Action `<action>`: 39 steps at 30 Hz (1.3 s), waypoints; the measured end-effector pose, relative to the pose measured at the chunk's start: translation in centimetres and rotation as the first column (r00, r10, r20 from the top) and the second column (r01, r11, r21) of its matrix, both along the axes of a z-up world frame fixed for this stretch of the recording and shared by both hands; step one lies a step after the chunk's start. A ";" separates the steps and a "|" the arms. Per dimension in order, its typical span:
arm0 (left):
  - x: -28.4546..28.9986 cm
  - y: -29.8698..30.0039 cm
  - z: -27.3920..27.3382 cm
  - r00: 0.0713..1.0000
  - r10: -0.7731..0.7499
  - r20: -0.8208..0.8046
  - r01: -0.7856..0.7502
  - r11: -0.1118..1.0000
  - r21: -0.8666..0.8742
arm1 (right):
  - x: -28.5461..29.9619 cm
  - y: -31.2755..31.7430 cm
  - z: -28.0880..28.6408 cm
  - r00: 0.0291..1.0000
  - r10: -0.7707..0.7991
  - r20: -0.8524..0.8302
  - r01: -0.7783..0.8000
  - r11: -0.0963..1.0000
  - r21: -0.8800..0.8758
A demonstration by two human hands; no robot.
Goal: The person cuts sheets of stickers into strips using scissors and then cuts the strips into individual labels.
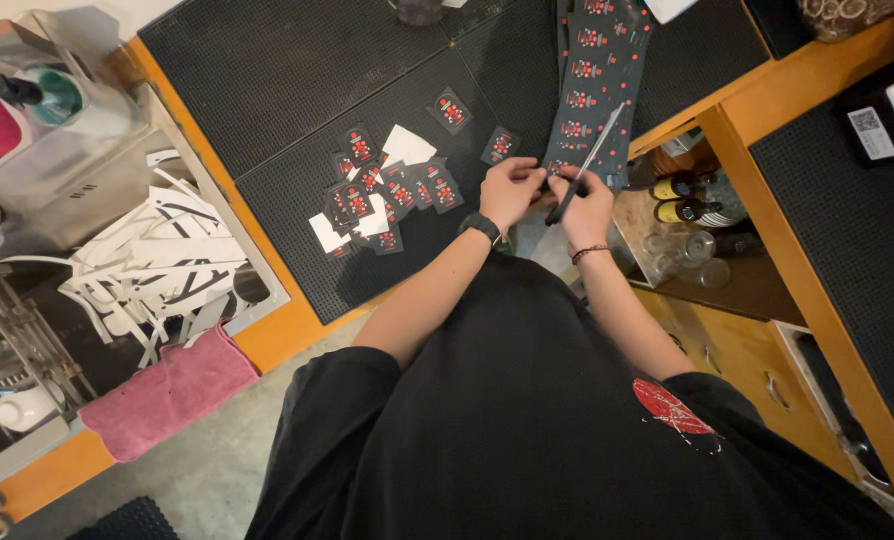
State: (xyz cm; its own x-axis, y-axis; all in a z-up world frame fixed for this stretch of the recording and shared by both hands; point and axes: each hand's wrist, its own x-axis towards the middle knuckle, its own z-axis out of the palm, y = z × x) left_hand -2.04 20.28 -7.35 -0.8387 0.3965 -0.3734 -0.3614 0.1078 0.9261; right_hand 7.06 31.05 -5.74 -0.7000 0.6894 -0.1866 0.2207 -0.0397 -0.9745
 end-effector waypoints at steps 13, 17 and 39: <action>-1.0 -5.2 1.6 0.950 0.052 -0.307 -0.060 0.998 -0.015 | -0.1 -5.4 3.9 0.946 0.313 0.087 -0.313 0.950 -0.003; -1.1 -7.0 1.6 0.915 0.050 -0.400 -0.091 0.992 -0.086 | -0.6 -6.5 3.7 0.907 0.416 0.067 -0.411 0.908 -0.079; -5.3 -10.4 -1.5 0.861 0.416 0.293 -0.496 0.817 0.296 | 0.0 -4.6 5.9 0.688 0.724 0.053 -0.688 0.673 -0.272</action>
State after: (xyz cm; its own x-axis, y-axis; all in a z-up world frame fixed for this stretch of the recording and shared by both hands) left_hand -7.33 9.83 -8.82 -0.8751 0.1237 -0.4678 -0.4718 -0.4328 0.7682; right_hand 7.07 26.42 0.11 -0.9119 -0.0708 -0.4042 0.4061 -0.0136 -0.9137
